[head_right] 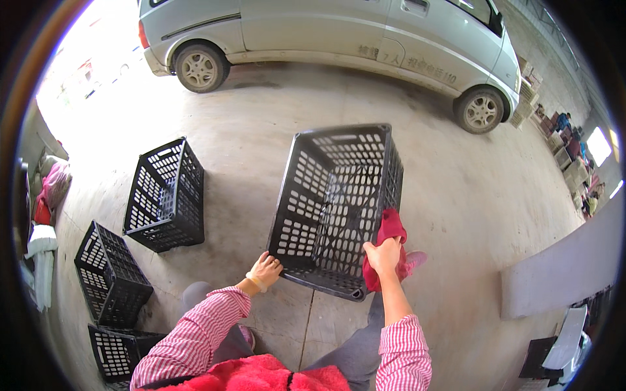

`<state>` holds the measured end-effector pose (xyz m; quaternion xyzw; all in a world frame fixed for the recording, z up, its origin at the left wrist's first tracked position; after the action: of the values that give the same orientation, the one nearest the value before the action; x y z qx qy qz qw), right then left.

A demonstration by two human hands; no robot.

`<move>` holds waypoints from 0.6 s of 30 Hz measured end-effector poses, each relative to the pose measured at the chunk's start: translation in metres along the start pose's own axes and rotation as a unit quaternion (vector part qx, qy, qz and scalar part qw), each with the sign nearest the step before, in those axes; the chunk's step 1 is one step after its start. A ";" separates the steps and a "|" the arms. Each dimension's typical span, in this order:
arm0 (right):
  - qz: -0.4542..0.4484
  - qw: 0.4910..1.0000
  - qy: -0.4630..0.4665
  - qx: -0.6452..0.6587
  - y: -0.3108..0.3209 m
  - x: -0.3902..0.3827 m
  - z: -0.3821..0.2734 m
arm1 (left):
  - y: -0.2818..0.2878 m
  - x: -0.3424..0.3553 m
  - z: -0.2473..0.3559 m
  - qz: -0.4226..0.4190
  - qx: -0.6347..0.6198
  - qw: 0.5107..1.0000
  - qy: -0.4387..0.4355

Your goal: The person wipes the interior and exterior surfaces of black plastic crates using a red cloth. They handle each crate one at a time, rotating it to clean multiple sides before moving to the next crate.

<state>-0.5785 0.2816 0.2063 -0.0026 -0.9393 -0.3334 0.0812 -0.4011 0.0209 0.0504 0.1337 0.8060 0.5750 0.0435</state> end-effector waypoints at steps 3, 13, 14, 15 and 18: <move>-0.046 0.999 -0.009 0.016 -0.014 -0.003 0.013 | 0.017 -0.033 0.003 -0.012 -0.002 0.999 -0.037; -0.171 0.967 -0.155 0.111 -0.058 -0.028 0.048 | 0.105 -0.089 -0.050 0.109 -0.152 0.973 -0.134; -0.172 0.966 -0.163 0.102 -0.056 -0.022 0.052 | 0.107 -0.085 -0.060 0.051 -0.160 0.980 -0.109; -0.209 0.947 -0.150 0.191 -0.063 -0.018 0.050 | 0.123 -0.080 -0.069 0.082 -0.146 0.980 -0.112; -0.171 0.967 -0.154 0.110 -0.047 0.004 0.080 | 0.165 -0.060 -0.081 0.140 -0.080 0.973 -0.168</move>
<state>-0.5970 0.2951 0.1169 0.1154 -0.9578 -0.2328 -0.1226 -0.3345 -0.0191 0.2269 0.3358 0.7116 0.6076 0.1079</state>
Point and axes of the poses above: each hand's wrist, its own x-axis towards the middle knuckle, its own y-axis out of the back of the hand, z = x × y, the point moved 9 cm from there along x, towards the middle knuckle, and after that the axes turned 14 degrees about x, right-handed, at the moved point
